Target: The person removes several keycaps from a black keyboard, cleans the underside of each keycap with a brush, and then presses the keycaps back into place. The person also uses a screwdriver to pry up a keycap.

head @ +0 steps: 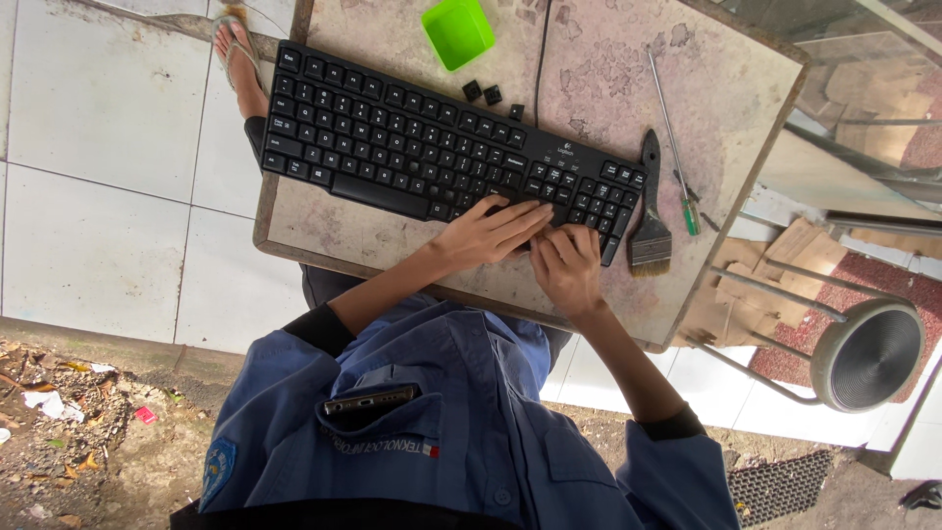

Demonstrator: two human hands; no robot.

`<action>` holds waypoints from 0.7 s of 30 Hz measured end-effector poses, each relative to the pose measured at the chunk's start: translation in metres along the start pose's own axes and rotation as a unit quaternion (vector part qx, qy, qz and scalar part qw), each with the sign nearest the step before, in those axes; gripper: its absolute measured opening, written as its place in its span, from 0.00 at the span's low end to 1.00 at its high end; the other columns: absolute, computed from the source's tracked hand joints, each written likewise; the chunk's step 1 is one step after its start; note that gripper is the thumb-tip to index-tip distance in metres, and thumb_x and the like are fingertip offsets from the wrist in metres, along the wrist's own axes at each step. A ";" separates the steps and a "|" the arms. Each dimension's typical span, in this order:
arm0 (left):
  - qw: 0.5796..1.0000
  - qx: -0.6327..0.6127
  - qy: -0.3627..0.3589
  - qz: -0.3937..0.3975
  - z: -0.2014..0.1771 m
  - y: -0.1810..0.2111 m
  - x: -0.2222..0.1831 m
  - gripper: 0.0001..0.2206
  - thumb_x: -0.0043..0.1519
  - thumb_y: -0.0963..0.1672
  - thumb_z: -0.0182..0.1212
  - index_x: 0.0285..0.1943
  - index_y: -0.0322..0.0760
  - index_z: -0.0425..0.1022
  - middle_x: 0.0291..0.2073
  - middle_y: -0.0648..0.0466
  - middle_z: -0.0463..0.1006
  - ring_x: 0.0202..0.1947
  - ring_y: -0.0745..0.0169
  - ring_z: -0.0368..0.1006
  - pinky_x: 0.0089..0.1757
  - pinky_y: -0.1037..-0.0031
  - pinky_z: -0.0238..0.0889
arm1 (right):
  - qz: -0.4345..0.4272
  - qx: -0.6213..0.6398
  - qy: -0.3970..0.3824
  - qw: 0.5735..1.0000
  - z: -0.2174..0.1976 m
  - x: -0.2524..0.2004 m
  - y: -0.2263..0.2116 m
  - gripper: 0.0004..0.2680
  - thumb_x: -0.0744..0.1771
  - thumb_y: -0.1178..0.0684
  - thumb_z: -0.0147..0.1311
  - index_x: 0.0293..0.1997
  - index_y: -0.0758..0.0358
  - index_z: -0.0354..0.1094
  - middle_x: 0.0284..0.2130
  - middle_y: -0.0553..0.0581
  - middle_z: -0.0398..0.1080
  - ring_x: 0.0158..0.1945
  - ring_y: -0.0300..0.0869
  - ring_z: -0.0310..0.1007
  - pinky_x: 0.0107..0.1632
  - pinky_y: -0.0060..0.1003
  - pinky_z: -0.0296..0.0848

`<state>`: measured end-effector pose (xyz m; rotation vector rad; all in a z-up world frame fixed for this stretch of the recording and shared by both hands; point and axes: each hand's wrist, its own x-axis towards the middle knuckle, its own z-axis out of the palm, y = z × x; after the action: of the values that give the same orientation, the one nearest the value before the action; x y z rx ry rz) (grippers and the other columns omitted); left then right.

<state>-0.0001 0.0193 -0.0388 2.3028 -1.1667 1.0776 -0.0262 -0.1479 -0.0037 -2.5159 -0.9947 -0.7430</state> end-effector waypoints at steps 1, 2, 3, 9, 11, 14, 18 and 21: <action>1.000 0.003 0.002 0.001 -0.001 0.003 0.000 0.15 0.60 0.46 0.47 0.50 0.33 0.68 0.54 0.49 0.64 0.54 0.61 0.62 0.46 0.69 0.57 | -0.003 0.000 0.002 1.000 0.000 -0.006 0.001 0.03 0.60 0.62 0.55 0.23 0.66 0.67 0.26 0.54 0.65 0.32 0.45 0.62 0.32 0.36 0.59; 1.000 -0.003 0.007 0.010 -0.001 0.002 0.001 0.13 0.59 0.45 0.49 0.50 0.35 0.68 0.56 0.49 0.62 0.55 0.61 0.61 0.47 0.69 0.56 | -0.008 0.006 0.002 1.000 0.003 -0.009 0.003 0.03 0.59 0.62 0.55 0.23 0.66 0.67 0.25 0.54 0.64 0.31 0.46 0.62 0.32 0.36 0.58; 1.000 -0.009 0.011 0.020 -0.001 0.002 0.002 0.13 0.59 0.44 0.50 0.50 0.36 0.68 0.58 0.49 0.61 0.56 0.61 0.61 0.47 0.68 0.55 | -0.013 0.012 0.003 1.000 0.005 -0.012 0.006 0.03 0.59 0.63 0.54 0.22 0.66 0.67 0.24 0.55 0.63 0.31 0.46 0.61 0.31 0.36 0.58; 0.998 -0.022 0.062 0.019 0.010 0.004 -0.003 0.11 0.58 0.45 0.51 0.44 0.35 0.72 0.48 0.53 0.69 0.52 0.66 0.63 0.49 0.67 0.55 | -0.017 -0.006 0.013 1.000 -0.004 0.003 -0.005 0.04 0.59 0.63 0.54 0.21 0.65 0.65 0.22 0.54 0.61 0.30 0.44 0.61 0.31 0.34 0.59; 0.998 -0.033 0.059 0.017 0.010 0.005 -0.003 0.10 0.58 0.45 0.52 0.43 0.35 0.72 0.46 0.53 0.70 0.51 0.65 0.63 0.49 0.66 0.55 | -0.013 -0.007 0.009 1.000 -0.007 0.004 -0.007 0.04 0.59 0.63 0.54 0.20 0.65 0.65 0.22 0.54 0.61 0.30 0.44 0.61 0.31 0.34 0.58; 0.998 -0.046 0.051 0.010 0.014 0.006 -0.006 0.09 0.57 0.45 0.53 0.41 0.35 0.72 0.44 0.54 0.71 0.51 0.66 0.62 0.51 0.64 0.53 | -0.011 -0.008 0.002 1.000 -0.009 0.007 -0.007 0.05 0.59 0.63 0.54 0.20 0.65 0.64 0.21 0.53 0.59 0.29 0.43 0.60 0.31 0.34 0.58; 0.997 -0.070 0.038 0.007 0.027 0.008 -0.017 0.06 0.56 0.44 0.53 0.36 0.36 0.71 0.39 0.55 0.70 0.52 0.65 0.62 0.51 0.63 0.52 | -0.004 0.003 0.001 1.000 -0.003 0.001 -0.006 0.05 0.58 0.63 0.54 0.19 0.65 0.64 0.20 0.54 0.59 0.29 0.46 0.61 0.31 0.36 0.60; 0.997 -0.075 0.033 0.006 0.022 0.008 -0.013 0.06 0.55 0.44 0.55 0.35 0.36 0.71 0.37 0.56 0.71 0.51 0.66 0.63 0.51 0.63 0.53 | 0.005 0.002 0.002 1.000 -0.002 -0.002 -0.007 0.05 0.58 0.63 0.54 0.19 0.64 0.63 0.20 0.53 0.60 0.28 0.46 0.61 0.30 0.37 0.59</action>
<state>-0.0016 0.0086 -0.0635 2.1336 -1.1941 1.0238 -0.0326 -0.1452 -0.0026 -2.5135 -0.9805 -0.7405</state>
